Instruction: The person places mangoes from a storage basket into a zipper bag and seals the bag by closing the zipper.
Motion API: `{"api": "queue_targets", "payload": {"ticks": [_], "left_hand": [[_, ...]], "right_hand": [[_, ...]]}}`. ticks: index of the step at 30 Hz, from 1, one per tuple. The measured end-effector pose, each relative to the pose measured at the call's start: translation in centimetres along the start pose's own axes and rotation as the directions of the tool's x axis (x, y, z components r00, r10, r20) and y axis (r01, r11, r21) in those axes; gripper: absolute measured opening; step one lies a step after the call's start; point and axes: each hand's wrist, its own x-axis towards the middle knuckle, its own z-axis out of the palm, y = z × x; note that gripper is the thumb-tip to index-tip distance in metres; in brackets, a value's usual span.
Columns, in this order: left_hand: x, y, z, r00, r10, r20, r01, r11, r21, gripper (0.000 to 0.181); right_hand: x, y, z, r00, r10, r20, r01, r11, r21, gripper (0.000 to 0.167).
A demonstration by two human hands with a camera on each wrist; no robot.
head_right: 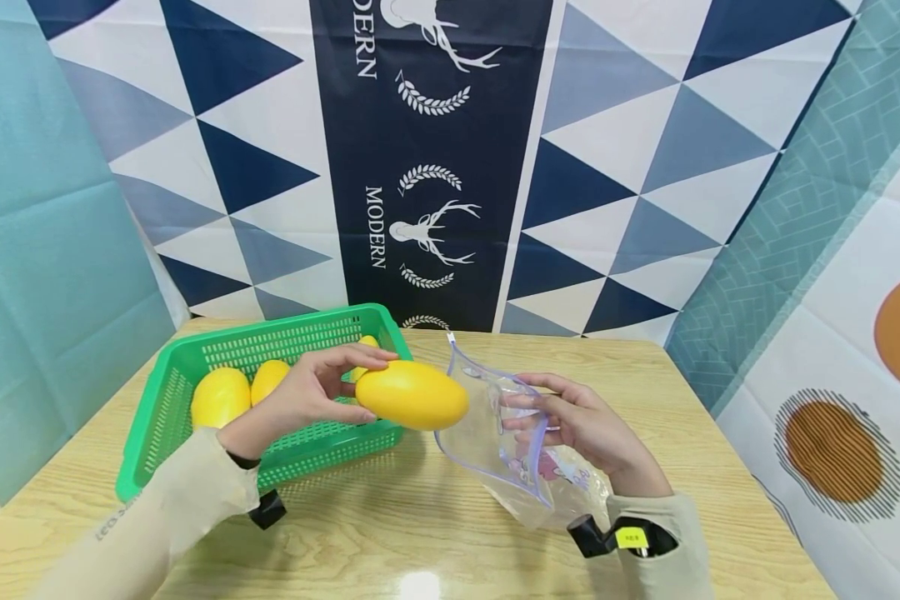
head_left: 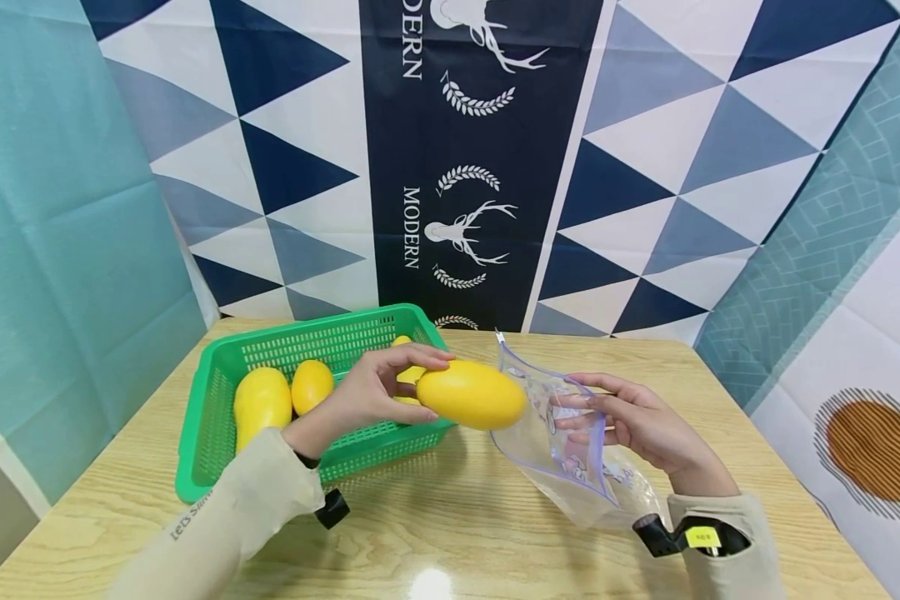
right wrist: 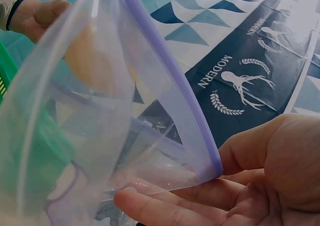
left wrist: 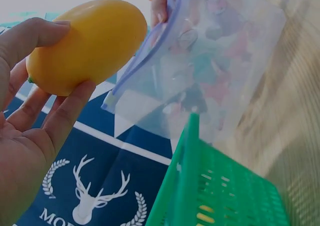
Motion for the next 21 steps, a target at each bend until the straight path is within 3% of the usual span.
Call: {"api": "queue_targets", "payload": {"ticks": [13,21], "left_hand": [[0.6,-0.7,2.2,1.0,-0.016,0.006,0.016,1.0,-0.007,0.051],[1.2,-0.9,3.3,0.996,-0.081,0.028,0.08,0.996,0.044,0.05]], "right_hand": [[0.0,-0.1,0.1,1.0,-0.023,0.018,0.023,1.0,0.009,0.039],[0.0,-0.2,0.3,1.0,-0.021,0.021,0.021,1.0,0.007,0.04]]}}
